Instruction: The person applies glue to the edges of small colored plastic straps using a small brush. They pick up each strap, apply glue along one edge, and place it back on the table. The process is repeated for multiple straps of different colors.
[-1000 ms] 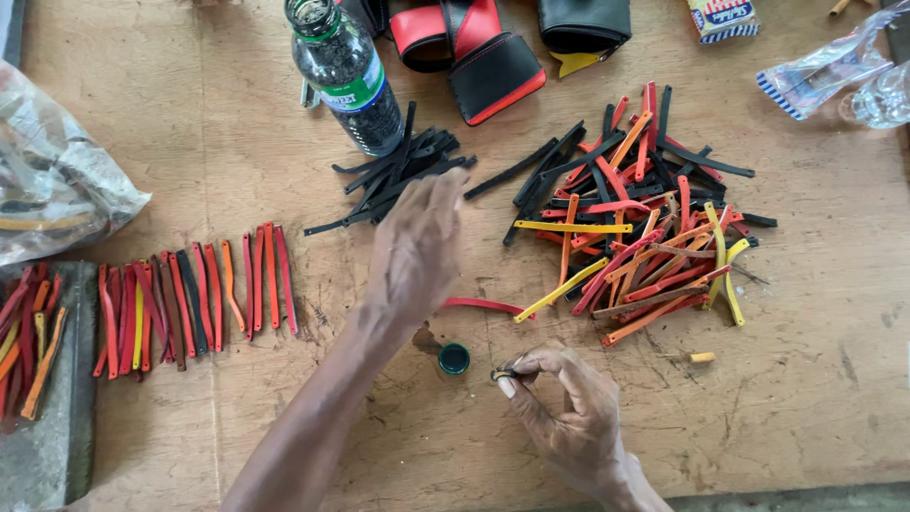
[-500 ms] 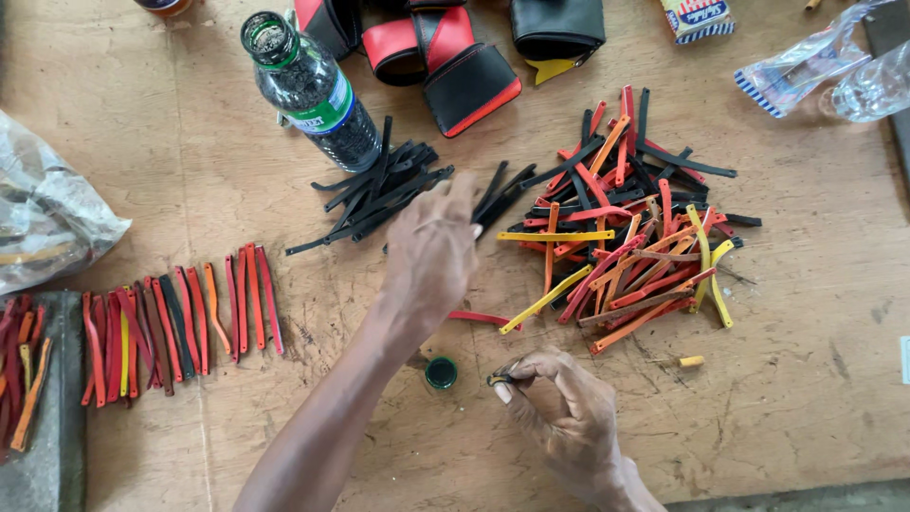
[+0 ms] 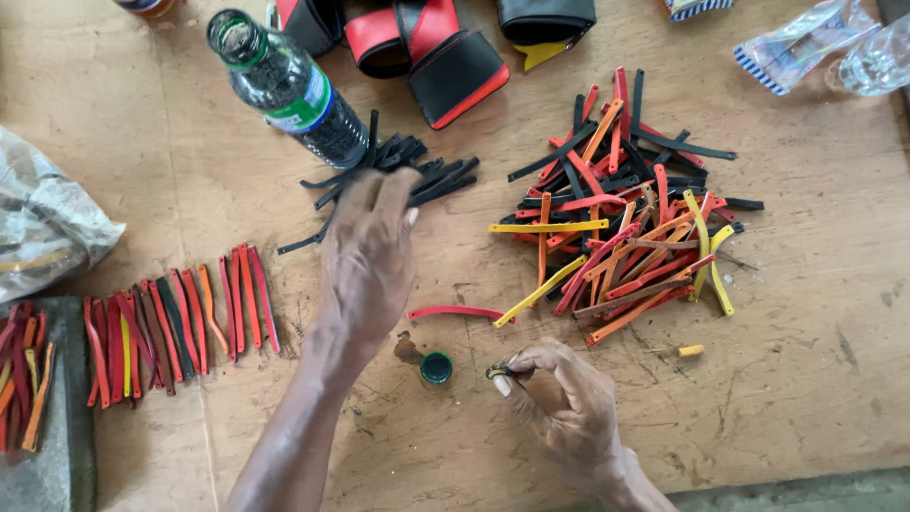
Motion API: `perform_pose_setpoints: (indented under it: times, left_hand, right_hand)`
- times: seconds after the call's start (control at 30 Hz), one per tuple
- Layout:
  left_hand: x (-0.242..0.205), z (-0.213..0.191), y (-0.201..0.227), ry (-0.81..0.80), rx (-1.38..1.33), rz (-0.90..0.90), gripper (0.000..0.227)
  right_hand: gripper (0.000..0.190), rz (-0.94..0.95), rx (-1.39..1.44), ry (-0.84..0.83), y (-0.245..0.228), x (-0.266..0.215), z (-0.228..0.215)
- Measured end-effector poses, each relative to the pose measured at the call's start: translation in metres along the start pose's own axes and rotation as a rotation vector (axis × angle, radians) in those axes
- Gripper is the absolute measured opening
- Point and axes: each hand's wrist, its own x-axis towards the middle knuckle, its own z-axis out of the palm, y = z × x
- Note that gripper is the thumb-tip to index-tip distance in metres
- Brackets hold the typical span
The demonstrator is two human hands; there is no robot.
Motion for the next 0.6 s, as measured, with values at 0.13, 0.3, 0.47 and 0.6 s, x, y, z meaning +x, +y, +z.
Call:
perform_pose_setpoints:
  times: [0.13,0.3,0.47,0.6]
  left_hand:
    - [-0.020,-0.004,0.004,-0.218,-0.193,0.013,0.024]
    - [-0.037,0.002,0.023,-0.380,-0.184,-0.106,0.021]
    - [-0.043,-0.003,0.023,-0.301,-0.207,0.179,0.022]
    - [-0.047,0.001,0.023,-0.517,-0.139,0.091,0.019]
  right_hand:
    - [0.026,-0.010,-0.061,0.002,-0.003,0.000,0.002]
    - [0.025,-0.016,-0.057,0.013,-0.005,-0.001,0.005]
    - [0.024,-0.030,-0.064,0.011,-0.012,-0.001,0.009]
    - [0.025,-0.078,-0.151,0.002,-0.021,0.001,0.011]
